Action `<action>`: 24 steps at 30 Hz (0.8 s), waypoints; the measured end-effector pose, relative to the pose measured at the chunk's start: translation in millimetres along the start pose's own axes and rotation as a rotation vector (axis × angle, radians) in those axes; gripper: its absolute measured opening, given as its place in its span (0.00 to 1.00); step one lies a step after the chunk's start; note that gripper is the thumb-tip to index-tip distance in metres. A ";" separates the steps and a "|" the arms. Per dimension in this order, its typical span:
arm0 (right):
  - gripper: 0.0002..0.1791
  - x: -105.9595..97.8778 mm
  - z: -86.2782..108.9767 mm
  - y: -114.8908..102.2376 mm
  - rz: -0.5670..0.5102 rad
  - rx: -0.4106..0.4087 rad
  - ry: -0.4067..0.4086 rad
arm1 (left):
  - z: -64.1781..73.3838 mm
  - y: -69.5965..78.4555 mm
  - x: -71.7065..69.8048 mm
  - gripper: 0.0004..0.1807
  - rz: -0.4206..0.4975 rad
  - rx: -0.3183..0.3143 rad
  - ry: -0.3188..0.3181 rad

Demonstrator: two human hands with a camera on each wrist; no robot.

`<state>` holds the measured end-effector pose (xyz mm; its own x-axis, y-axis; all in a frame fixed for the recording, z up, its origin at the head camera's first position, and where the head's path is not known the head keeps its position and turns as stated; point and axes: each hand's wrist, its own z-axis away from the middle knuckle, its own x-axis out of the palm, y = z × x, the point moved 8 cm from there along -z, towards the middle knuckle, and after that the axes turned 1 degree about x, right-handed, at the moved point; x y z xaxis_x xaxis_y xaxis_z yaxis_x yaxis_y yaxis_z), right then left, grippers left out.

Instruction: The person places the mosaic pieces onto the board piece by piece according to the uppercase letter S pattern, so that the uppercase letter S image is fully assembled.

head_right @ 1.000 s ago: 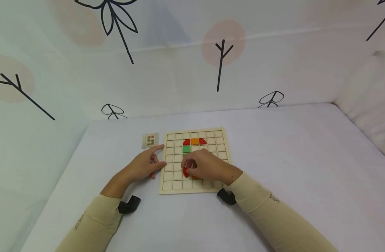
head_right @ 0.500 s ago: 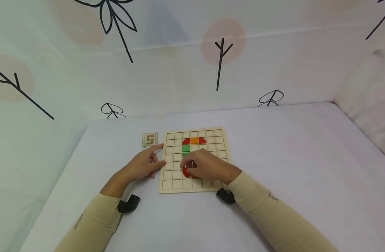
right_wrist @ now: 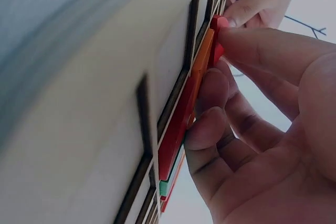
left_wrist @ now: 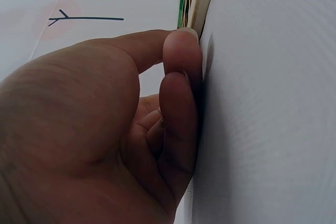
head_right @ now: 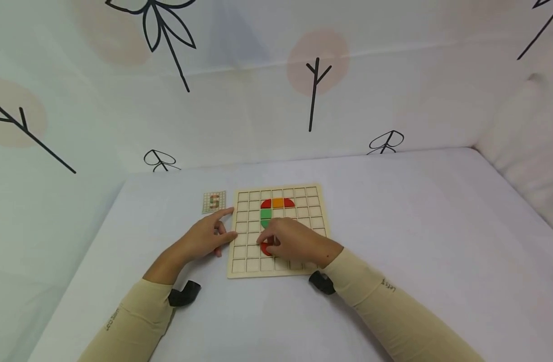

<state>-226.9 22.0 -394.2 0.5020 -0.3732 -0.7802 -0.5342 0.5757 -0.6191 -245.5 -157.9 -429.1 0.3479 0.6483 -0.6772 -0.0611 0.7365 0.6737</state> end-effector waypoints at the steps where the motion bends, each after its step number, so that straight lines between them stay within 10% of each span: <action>1: 0.11 0.9 -0.1 -0.2 0.010 -0.003 -0.001 | 0.1 -0.3 0.0 0.42 0.000 -0.001 0.000; 24: 0.11 5.1 0.4 -5.6 0.057 -0.023 -0.013 | 7.6 -5.4 -1.1 0.41 0.001 -0.010 0.008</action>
<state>-221.0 17.1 -394.7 0.4788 -0.3305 -0.8133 -0.5776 0.5790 -0.5754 -238.4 -164.0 -429.8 0.3400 0.6508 -0.6789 -0.0704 0.7375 0.6717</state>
